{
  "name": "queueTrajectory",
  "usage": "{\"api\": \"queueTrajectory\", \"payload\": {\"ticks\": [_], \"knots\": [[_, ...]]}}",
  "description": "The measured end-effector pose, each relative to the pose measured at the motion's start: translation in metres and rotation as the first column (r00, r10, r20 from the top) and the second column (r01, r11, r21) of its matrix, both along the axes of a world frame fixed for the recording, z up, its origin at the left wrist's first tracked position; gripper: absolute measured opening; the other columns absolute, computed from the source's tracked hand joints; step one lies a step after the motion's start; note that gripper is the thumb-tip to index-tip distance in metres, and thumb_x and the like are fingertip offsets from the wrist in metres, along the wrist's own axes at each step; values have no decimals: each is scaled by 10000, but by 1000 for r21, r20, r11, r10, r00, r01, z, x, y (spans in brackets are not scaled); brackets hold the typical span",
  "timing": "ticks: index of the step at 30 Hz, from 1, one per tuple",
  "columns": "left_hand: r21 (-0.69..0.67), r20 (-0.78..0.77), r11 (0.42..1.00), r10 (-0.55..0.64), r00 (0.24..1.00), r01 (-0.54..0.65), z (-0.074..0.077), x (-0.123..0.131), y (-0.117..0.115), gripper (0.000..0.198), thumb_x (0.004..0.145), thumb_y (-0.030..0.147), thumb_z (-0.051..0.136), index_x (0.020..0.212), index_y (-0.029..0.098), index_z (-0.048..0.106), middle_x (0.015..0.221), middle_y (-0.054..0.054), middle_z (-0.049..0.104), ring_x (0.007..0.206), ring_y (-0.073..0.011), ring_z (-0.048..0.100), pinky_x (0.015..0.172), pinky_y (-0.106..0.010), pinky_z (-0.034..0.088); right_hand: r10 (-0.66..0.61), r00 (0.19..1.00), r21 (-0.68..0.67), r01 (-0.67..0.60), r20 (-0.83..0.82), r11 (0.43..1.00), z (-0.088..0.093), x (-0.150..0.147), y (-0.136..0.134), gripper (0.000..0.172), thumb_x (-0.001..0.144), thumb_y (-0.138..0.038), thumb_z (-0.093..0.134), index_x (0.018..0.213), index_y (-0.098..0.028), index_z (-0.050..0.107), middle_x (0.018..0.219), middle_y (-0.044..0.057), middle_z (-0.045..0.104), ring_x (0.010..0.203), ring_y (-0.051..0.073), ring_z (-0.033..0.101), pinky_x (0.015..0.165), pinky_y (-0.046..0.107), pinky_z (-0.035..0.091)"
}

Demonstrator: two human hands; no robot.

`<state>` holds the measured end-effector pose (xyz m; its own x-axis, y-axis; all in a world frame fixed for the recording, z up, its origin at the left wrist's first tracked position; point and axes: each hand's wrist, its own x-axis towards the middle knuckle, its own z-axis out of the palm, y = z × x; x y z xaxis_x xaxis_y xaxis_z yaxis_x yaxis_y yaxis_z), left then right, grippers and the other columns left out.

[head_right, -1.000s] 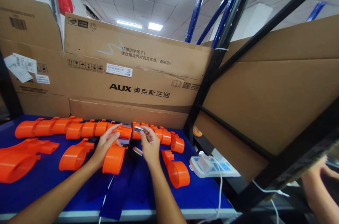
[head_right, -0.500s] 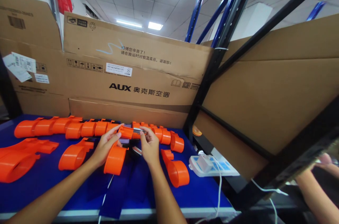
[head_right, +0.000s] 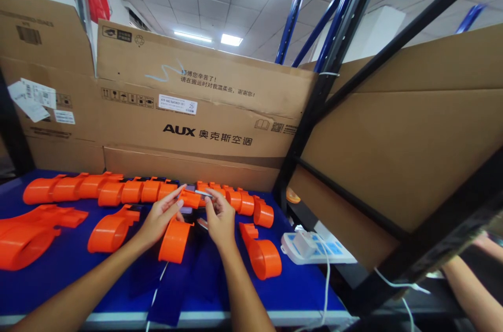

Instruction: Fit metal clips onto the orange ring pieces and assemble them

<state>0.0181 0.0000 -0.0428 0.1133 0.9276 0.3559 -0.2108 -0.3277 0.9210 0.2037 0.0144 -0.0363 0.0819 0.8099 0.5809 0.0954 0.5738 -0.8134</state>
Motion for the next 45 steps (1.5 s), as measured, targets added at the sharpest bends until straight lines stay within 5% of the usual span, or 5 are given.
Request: {"api": "queueTrajectory", "payload": {"ticks": [12, 20, 26, 33, 45], "knots": [[-25, 69, 994, 107, 992, -106, -3, -7, 13, 856, 862, 558, 706, 1571, 168, 425, 699, -1, 651, 627, -161, 597, 643, -270, 475, 20, 1000, -28, -19, 22, 999, 0, 4, -3, 462, 954, -457, 634, 1325, -189, 704, 679, 21, 679, 548, 137, 567, 500, 257, 489], [-1, -29, 997, 75, 997, -75, 1, -5, 5, 855, 899, 558, 665, 1586, 134, 384, 703, -4, 662, 639, -156, 585, 673, -277, 482, 40, 989, 64, -50, 146, 997, -2, 6, -1, 419, 936, -461, 649, 1311, -287, 718, 1308, 93, 720, 1021, 290, 730, 790, 449, 647], [3, -30, 1000, 9, 1000, -9, -1, -3, 5, 831, 895, 509, 691, 1590, 176, 381, 848, -21, 685, 669, -133, 561, 668, -271, 491, 72, 970, 77, -92, 233, 993, -2, 6, -1, 398, 946, -436, 647, 1299, -270, 725, 1331, 97, 713, 1243, 314, 665, 1054, 514, 543], [-14, 78, 1000, 20, 997, -19, 0, -4, 9, 828, 850, 500, 745, 1557, 186, 450, 887, -35, 691, 689, -138, 575, 657, -263, 500, 8, 931, 69, -36, 366, 997, -4, 3, -1, 416, 974, -393, 587, 1351, -240, 674, 1206, 92, 755, 934, 243, 726, 847, 409, 597], [-151, 264, 984, 137, 955, -99, -1, -15, 19, 938, 780, 573, 780, 1560, 185, 431, 597, 54, 540, 528, -116, 476, 533, -231, 423, -23, 403, 51, -59, 915, 997, 0, 4, -18, 247, 779, -392, 815, 838, -212, 657, 993, 47, 590, 986, 246, 518, 857, 380, 382]]}}
